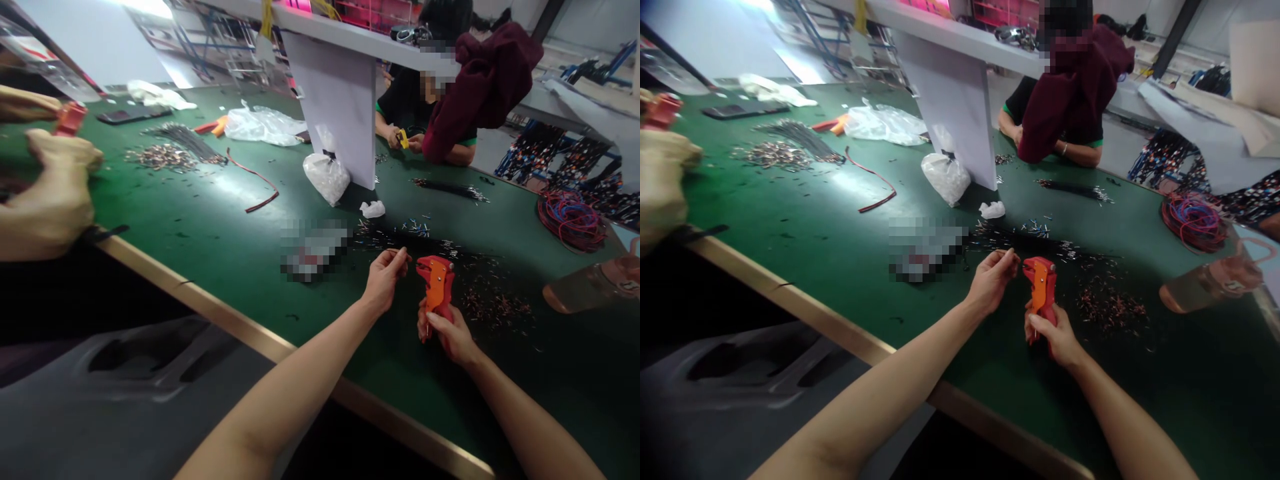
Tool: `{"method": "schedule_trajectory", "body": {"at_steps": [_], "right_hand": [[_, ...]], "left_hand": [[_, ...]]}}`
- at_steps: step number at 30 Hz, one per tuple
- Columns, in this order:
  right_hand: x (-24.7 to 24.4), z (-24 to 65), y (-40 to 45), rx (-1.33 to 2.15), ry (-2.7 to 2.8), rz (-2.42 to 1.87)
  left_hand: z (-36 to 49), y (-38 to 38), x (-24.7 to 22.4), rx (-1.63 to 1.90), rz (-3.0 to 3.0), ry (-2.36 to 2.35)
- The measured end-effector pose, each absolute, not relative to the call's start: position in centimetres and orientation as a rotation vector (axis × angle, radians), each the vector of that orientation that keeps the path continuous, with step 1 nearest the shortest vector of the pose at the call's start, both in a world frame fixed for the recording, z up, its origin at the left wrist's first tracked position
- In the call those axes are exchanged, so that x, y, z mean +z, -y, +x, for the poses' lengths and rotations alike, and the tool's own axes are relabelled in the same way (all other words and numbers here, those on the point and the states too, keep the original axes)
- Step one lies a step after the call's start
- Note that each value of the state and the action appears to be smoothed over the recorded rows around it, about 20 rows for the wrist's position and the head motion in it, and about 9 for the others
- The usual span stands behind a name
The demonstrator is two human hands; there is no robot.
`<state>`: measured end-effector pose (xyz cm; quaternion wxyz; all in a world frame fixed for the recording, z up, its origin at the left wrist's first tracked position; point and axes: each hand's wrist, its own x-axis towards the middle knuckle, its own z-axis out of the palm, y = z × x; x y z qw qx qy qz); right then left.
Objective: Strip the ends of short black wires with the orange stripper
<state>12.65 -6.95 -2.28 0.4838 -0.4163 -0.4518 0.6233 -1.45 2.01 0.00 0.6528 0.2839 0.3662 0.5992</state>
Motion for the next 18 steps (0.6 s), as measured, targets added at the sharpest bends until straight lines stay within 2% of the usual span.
{"method": "schedule_trajectory", "body": {"at_steps": [6, 14, 18], "right_hand": [[-0.3, 14.4, 5.9, 1.265, 1.210, -1.259], [1.2, 13.5, 6.8, 0.677, 2.134, -1.633], [1.0, 12.8, 7.2, 0.418, 2.342, -1.728]], "left_hand": [[-1.8, -2.2, 0.3, 1.475, 0.610, -0.836], [-2.6, -3.0, 0.1, 1.644, 0.647, -0.905], [-3.2, -3.4, 0.3, 1.700, 0.668, -0.944]]}}
